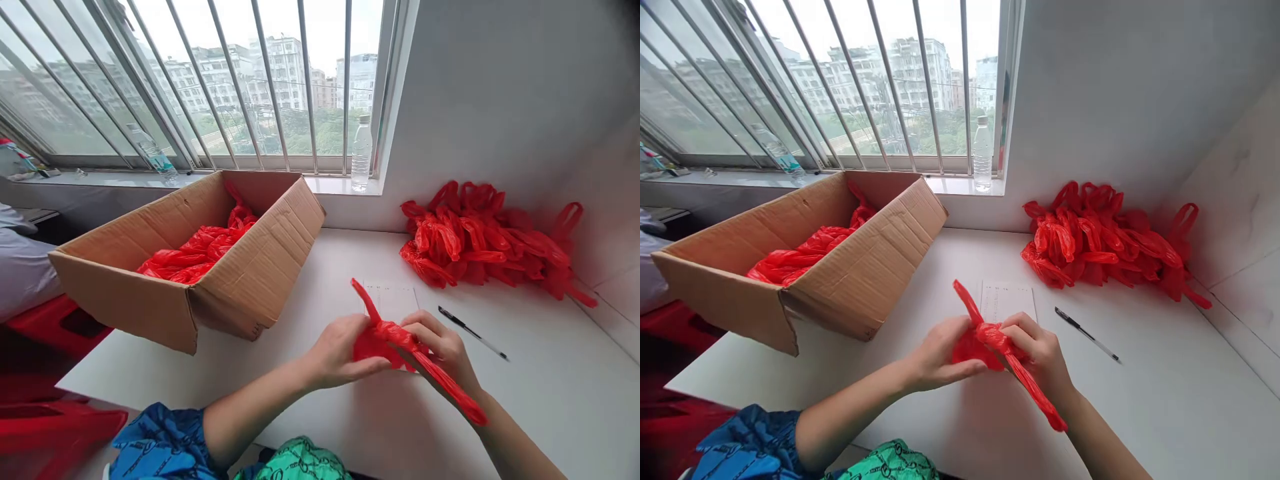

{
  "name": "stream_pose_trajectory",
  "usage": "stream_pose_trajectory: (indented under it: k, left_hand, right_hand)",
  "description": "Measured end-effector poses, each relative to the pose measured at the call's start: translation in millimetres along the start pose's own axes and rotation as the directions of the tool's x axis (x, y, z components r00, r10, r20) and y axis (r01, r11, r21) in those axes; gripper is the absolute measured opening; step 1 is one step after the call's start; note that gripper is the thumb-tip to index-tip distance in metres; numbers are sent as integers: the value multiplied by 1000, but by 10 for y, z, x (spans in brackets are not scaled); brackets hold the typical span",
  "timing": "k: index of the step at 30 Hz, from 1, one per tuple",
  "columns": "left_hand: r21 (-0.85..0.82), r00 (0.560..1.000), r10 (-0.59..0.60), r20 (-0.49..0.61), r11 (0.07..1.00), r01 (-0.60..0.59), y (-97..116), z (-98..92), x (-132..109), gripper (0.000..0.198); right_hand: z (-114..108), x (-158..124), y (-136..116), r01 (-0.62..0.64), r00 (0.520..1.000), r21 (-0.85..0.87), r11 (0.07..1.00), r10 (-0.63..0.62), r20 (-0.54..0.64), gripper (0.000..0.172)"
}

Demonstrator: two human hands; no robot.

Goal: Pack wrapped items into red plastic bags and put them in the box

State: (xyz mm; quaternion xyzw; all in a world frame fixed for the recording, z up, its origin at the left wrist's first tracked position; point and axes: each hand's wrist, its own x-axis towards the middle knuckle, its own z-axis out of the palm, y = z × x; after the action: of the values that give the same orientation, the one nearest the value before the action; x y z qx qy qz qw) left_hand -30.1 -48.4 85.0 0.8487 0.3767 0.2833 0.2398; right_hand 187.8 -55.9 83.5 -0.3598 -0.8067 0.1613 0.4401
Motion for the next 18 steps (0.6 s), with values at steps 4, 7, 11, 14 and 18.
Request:
stream_pose_trajectory:
  k: [4, 7, 11, 14, 18]
  left_hand:
    - [-70, 991, 56, 122, 996, -47, 326, -285, -38, 41]
    - [-186, 988, 34, 153, 983, -5, 536, -696, -106, 35]
    - [-203, 884, -98, -457, 979, 4, 672, -1510, -281, 27]
    - [-16, 523, -33, -852, 999, 38, 563, -2232, -366, 26]
    - [360, 470, 134, -872, 826, 433, 173, -3123, -394, 49]
  right_hand:
    - [-58, 14, -339, 87, 996, 154, 984, -84, -26, 15]
    - [-140, -35, -348, 48, 999, 219, 975, -48, -3, 14]
    - [-253, -169, -125, -120, 990, 202, 972, 134, -53, 27]
    - [-282, -305, 87, -295, 949, 190, 936, 311, -59, 34]
    - [-285, -454, 294, -402, 908, 185, 897, 416, -44, 35]
